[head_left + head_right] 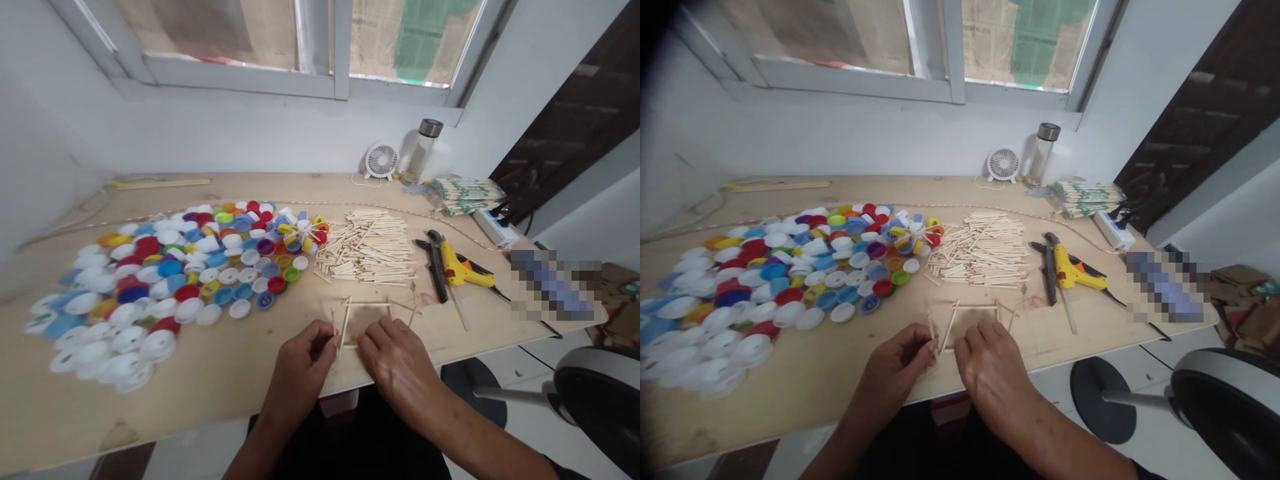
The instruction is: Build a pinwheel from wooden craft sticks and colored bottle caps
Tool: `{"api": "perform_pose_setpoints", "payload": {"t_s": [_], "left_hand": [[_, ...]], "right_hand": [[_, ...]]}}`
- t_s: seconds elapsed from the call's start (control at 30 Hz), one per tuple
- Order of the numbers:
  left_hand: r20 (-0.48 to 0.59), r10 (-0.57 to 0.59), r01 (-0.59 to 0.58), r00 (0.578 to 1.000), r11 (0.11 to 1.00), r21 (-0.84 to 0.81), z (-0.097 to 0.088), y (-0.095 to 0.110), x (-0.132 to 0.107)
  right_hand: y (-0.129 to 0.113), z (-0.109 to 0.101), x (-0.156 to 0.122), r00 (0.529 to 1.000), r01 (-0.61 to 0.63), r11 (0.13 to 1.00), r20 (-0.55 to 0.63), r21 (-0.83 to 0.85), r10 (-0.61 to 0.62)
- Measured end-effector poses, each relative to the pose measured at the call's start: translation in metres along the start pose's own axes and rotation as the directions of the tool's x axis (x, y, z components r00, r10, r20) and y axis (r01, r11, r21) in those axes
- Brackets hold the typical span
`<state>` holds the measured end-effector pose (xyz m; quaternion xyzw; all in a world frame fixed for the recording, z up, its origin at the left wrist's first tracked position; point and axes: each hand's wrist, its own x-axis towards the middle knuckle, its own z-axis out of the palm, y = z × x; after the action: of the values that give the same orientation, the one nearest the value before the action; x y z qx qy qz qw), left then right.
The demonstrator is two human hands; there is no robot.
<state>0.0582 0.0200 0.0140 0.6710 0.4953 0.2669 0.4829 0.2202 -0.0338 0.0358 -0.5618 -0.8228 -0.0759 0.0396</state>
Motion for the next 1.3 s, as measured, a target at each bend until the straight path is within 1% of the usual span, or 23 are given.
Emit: {"api": "perform_pose_setpoints", "payload": {"t_s": [0.13,0.43,0.73,1.1,1.3], "left_hand": [[0.002,-0.005,0.005,1.0,1.0,-0.015,0.0003,-0.0005,0.0001],[-0.012,-0.004,0.003,1.0,1.0,-0.03,0.0009,-0.0003,-0.0012],[-0.041,0.009,-0.01,0.999,1.0,-0.018,-0.0002,0.0039,-0.0017],[-0.034,0.024,-0.024,0.999,1.0,0.005,0.0007,0.0028,-0.0008],[-0.034,0.037,-0.038,0.999,0.999,-0.005,0.0005,0.0035,-0.0009]], "right_hand": [[0.0008,0.0034,0.0023,1.0,-0.001,1.0,-0.001,-0.031,0.001],[-0.0009,0.0027,0.0023,1.0,-0.005,1.0,-0.024,0.002,0.005],[-0.0053,0.006,0.0028,0.999,0.025,1.0,-0.039,-0.01,-0.025],[-0.0043,0.0047,0.0046,0.997,0.069,0.998,-0.016,-0.007,-0.069],[-0.0042,0.0077,0.005,0.996,0.078,0.997,-0.041,0.002,-0.078]]}}
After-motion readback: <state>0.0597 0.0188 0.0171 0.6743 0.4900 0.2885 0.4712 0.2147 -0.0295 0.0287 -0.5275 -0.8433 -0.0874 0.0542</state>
